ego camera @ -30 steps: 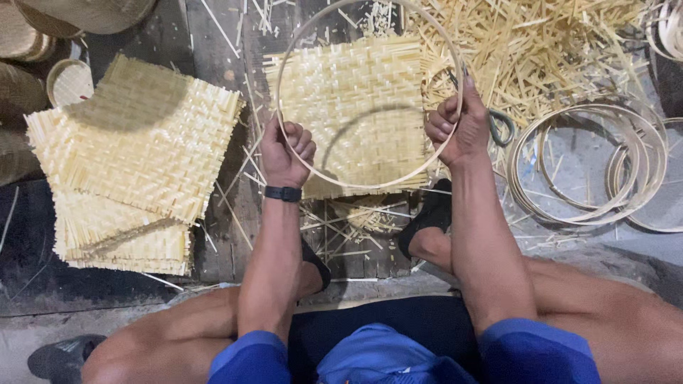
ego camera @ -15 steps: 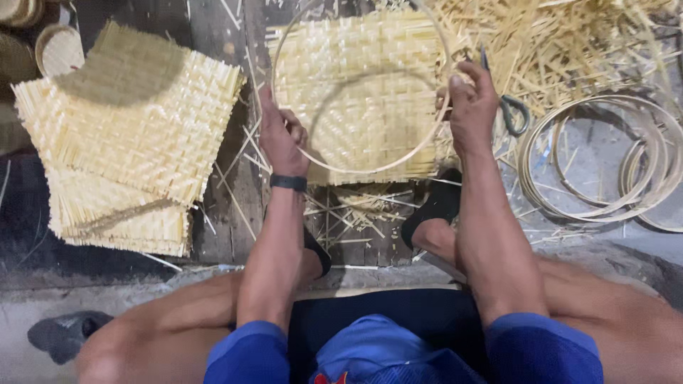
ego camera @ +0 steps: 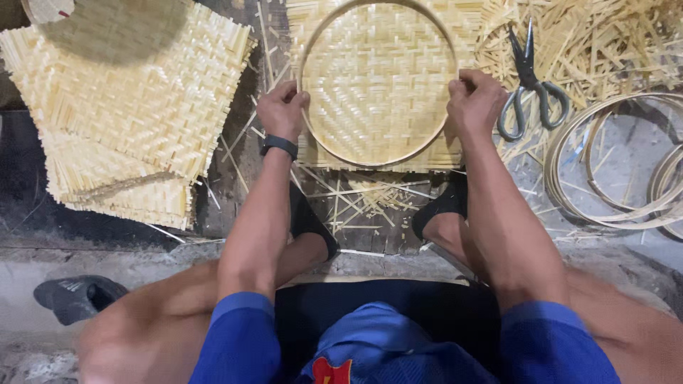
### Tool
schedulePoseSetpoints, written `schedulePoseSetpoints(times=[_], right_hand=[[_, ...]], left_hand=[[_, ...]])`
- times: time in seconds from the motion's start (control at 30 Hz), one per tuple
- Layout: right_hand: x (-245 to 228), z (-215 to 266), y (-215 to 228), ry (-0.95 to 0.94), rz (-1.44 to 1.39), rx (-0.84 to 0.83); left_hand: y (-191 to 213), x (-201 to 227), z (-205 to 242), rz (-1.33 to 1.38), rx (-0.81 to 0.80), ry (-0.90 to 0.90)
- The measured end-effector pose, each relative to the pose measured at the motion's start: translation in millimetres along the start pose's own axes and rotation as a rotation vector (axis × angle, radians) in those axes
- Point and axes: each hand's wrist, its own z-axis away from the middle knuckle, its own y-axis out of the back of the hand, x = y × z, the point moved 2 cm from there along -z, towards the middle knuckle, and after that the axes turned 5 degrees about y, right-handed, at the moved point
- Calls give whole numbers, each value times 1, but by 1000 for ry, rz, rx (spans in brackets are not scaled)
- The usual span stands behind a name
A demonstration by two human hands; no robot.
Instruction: The person places a woven bamboo mat into a circular wooden mold and uses shears to trim the excess strands around the edge. They then remove the mold and place a bamboo ring onto the trimmed mat, repeating the process with additional mats.
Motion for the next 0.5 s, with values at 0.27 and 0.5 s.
schedulePoseSetpoints(times=[0.27,0.5], right_hand=[[7,-2,6,31,-55,-39],[12,-7,2,35,5,-41]], left_hand=[[-4,0,-2,18,-54,132],[-11,-16,-12,183,-157,185]])
